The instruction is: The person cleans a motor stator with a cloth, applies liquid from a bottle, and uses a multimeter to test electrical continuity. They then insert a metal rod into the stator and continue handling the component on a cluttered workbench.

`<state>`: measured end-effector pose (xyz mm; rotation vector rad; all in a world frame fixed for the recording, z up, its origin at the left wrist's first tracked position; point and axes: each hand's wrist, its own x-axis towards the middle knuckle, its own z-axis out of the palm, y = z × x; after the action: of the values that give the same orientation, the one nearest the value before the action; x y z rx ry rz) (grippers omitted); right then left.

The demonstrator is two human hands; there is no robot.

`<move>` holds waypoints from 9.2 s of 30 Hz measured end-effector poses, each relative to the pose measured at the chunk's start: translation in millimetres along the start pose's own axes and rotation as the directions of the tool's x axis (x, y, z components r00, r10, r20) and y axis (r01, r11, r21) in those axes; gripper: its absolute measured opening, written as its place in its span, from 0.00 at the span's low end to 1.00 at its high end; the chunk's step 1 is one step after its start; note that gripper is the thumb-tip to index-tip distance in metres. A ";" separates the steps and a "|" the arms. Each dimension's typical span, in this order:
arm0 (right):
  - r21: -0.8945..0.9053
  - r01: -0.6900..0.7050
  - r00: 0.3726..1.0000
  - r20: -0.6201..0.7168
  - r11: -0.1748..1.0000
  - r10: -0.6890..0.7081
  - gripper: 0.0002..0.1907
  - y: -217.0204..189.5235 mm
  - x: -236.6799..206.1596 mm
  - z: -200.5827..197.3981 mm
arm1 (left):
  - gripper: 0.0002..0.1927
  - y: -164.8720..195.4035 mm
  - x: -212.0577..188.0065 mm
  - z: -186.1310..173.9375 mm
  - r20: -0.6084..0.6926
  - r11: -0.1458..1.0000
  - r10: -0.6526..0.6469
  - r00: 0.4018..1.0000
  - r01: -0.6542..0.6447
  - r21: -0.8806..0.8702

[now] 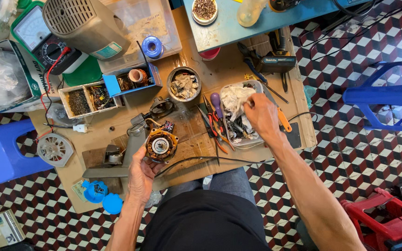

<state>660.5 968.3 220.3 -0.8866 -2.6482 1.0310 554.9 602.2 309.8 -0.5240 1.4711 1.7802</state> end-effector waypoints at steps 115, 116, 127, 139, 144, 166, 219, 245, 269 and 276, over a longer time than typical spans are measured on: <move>0.785 -0.377 0.924 0.355 0.492 0.141 0.12 -212.5 3.6 53.1 | 0.37 73.2 45.7 42.0 -0.143 0.991 0.034 0.989 -0.015 0.135; 0.781 -0.374 0.925 0.352 0.500 0.143 0.12 -214.0 3.8 52.5 | 0.37 73.3 45.2 41.3 -0.148 0.990 0.022 0.989 -0.001 0.140; 0.737 -0.340 0.939 0.302 0.584 0.165 0.11 -233.1 -3.9 54.5 | 0.32 63.7 44.1 33.2 -0.100 0.998 -0.003 0.995 -0.003 -0.063; 0.579 -0.235 0.963 0.245 0.781 0.107 0.13 -247.8 -7.1 46.4 | 0.31 54.8 37.9 30.4 -0.101 0.995 0.033 0.994 -0.042 -0.091; 0.589 -0.173 0.972 0.232 0.790 0.040 0.14 -247.8 -10.4 45.4 | 0.32 47.7 38.1 24.0 -0.101 0.993 0.043 0.994 -0.053 -0.106; 0.603 -0.382 0.910 0.379 0.700 0.171 0.13 -238.7 -6.0 45.4 | 0.35 50.7 33.9 27.2 -0.201 0.997 0.066 0.977 -0.056 0.057; 0.483 -0.365 0.894 0.421 0.796 0.154 0.12 -234.8 2.7 46.1 | 0.36 47.7 31.8 22.3 -0.171 0.997 0.034 0.985 -0.020 0.079; 0.514 -0.475 0.855 0.463 0.714 0.234 0.13 -232.6 0.9 53.0 | 0.36 46.4 31.4 22.9 -0.183 0.998 0.019 0.983 -0.008 0.061; 0.556 -0.402 0.888 0.431 0.728 0.160 0.12 -228.0 -2.5 52.3 | 0.39 46.2 27.9 18.6 -0.179 0.989 0.031 0.983 -0.004 0.146; 0.501 -0.509 0.835 0.485 0.700 0.259 0.12 -228.5 -8.9 50.1 | 0.38 49.1 20.5 21.7 -0.180 0.990 0.038 0.983 -0.012 0.141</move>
<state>542.9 801.1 334.4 -1.1983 -2.1124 2.2197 507.9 626.3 332.3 -0.6123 1.7212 1.6684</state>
